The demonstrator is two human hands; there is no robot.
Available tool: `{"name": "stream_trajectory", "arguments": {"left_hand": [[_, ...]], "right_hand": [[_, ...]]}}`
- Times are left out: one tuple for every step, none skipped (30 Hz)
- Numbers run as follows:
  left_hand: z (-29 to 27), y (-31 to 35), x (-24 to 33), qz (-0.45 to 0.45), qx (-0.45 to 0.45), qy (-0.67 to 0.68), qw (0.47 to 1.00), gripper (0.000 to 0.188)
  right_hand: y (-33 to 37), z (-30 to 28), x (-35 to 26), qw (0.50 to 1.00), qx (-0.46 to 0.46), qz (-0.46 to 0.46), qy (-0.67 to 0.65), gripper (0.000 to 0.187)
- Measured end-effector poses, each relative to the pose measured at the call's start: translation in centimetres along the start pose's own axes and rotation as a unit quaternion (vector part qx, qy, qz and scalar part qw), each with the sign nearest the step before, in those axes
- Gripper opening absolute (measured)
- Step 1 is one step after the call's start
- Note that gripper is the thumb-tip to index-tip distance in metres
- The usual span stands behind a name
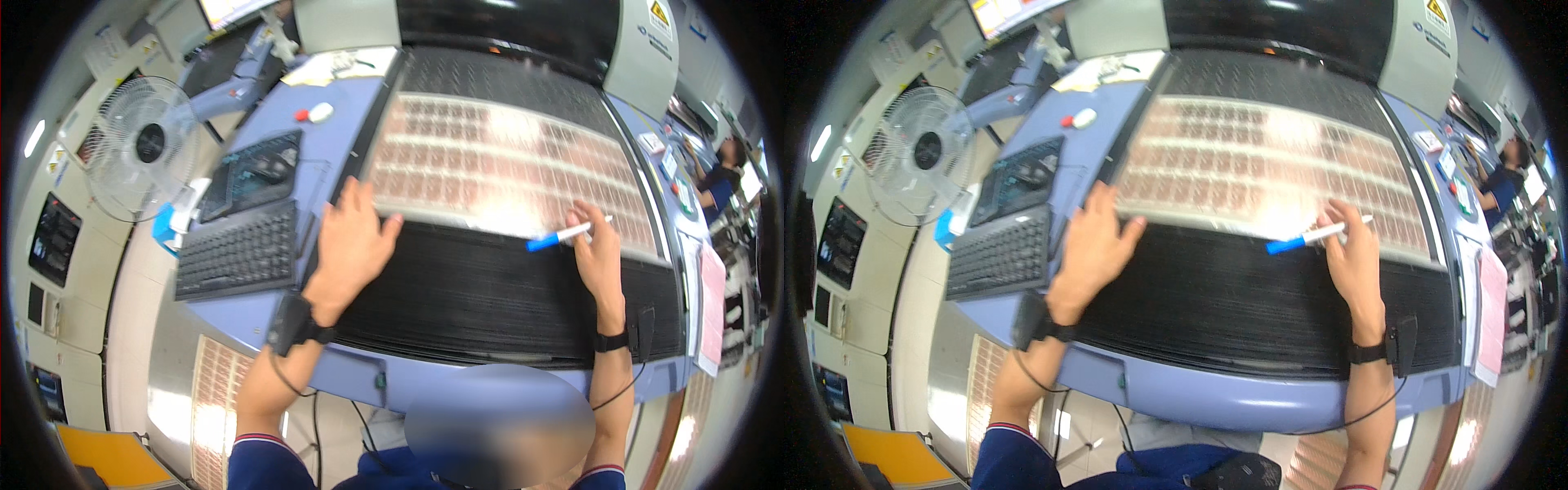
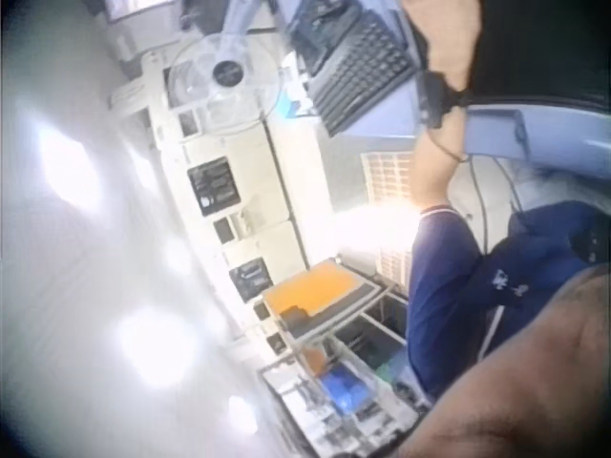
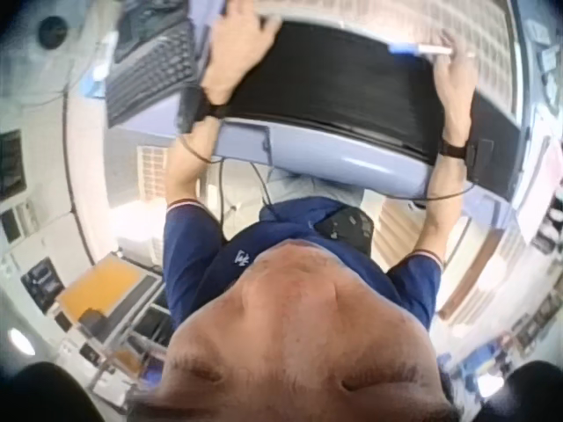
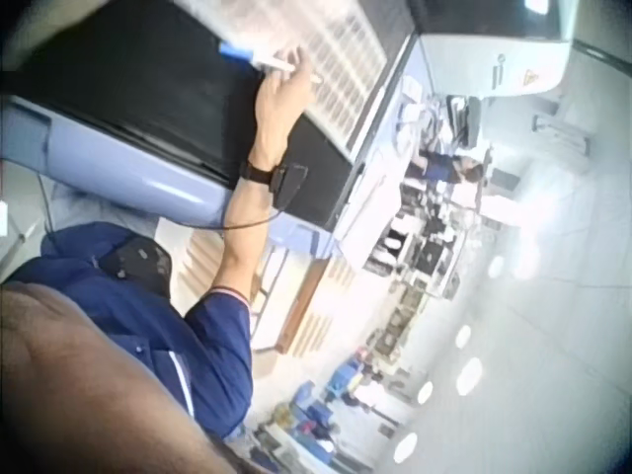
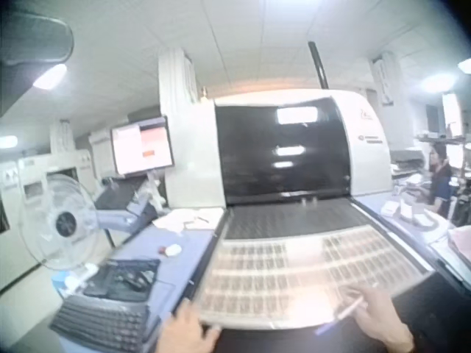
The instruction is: Inspecting large sheets of copper components and marking them with a pen on an industrial machine.
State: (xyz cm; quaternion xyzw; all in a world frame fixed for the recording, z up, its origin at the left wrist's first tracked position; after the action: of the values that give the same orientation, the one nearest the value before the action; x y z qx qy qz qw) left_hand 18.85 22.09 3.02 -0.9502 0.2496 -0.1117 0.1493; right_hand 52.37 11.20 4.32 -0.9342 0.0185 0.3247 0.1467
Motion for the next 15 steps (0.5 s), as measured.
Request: {"name": "stream_trajectory", "arguments": {"left_hand": [[0.2, 0.0, 0.1, -0.004, -0.042, 0.026, 0.999, 0.045], [-0.1, 0.0, 0.2, -0.027, -0.076, 0.073, 0.994, 0.046], [-0.3, 0.2, 0.4, -0.053, -0.110, 0.122, 0.985, 0.047], [-0.6, 0.4, 0.8, -0.061, -0.097, 0.139, 0.984, 0.047], [-0.8, 0.7, 0.9, -0.071, -0.085, 0.157, 0.981, 0.046], [-0.6, 0.7, 0.7, -0.071, -0.083, 0.156, 0.982, 0.045], [-0.4, 0.7, 0.7, -0.055, -0.065, 0.155, 0.984, 0.045], [-0.3, 0.4, -0.1, -0.054, -0.041, 0.203, 0.977, 0.045], [-0.5, 0.1, -1.3, -0.061, -0.013, 0.250, 0.966, 0.044], [-0.5, -0.8, -2.9, -0.070, 0.016, 0.412, 0.909, 0.043], [-0.7, -1.4, -3.8, -0.065, 0.055, 0.561, 0.823, 0.041], [-1.9, -1.3, -3.2, -0.077, 0.069, 0.695, 0.712, 0.040], [-3.7, -0.8, -2.8, -0.085, 0.097, 0.803, 0.582, 0.040], [-4.5, -0.8, -2.1, -0.052, 0.132, 0.833, 0.536, 0.041], [-4.4, -0.8, -1.5, -0.020, 0.163, 0.857, 0.488, 0.043]], "right_hand": [[0.2, 0.4, 0.2, 0.999, 0.011, -0.031, 0.028, 0.038], [0.1, 0.6, 0.3, 0.999, -0.032, 0.008, 0.014, 0.040], [0.0, 0.6, -0.2, 1.000, -0.028, -0.007, 0.008, 0.040], [0.0, 0.6, -0.8, 0.998, -0.057, -0.001, -0.007, 0.042], [0.1, 0.8, -1.2, 0.996, -0.090, 0.005, -0.019, 0.045], [0.1, 1.1, -0.7, 0.996, -0.087, -0.005, -0.016, 0.051], [0.3, 1.0, -0.8, 0.996, -0.092, -0.017, -0.016, 0.051], [0.2, 1.1, -1.1, 0.993, -0.114, -0.016, 0.010, 0.054], [0.0, 1.4, -1.6, 0.989, -0.144, -0.021, 0.038, 0.058], [0.0, 1.5, -2.1, 0.987, -0.153, -0.010, 0.036, 0.063], [0.1, 1.5, -0.5, 0.989, -0.118, -0.044, 0.075, 0.063], [0.2, 1.3, 0.9, 0.990, -0.109, -0.052, 0.071, 0.061], [0.2, 1.4, -0.8, 0.990, -0.130, -0.025, 0.049, 0.056], [-0.4, 1.4, 1.5, 0.992, -0.109, -0.057, 0.003, 0.046], [-0.6, 1.2, 1.7, 0.991, -0.017, -0.087, 0.105, 0.037]]}}
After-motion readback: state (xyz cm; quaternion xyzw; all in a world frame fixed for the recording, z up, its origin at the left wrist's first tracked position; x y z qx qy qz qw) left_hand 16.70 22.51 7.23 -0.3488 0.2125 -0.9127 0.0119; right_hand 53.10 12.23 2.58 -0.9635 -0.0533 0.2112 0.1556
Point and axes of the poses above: each hand's wrist, its own y-axis away from the middle knuckle, its own z-axis out of the palm, x = y × z, the point moved 2 cm from there along -y, towards the middle knuckle, and after that the axes turned 15 degrees about -x, right-handed, at the moved point
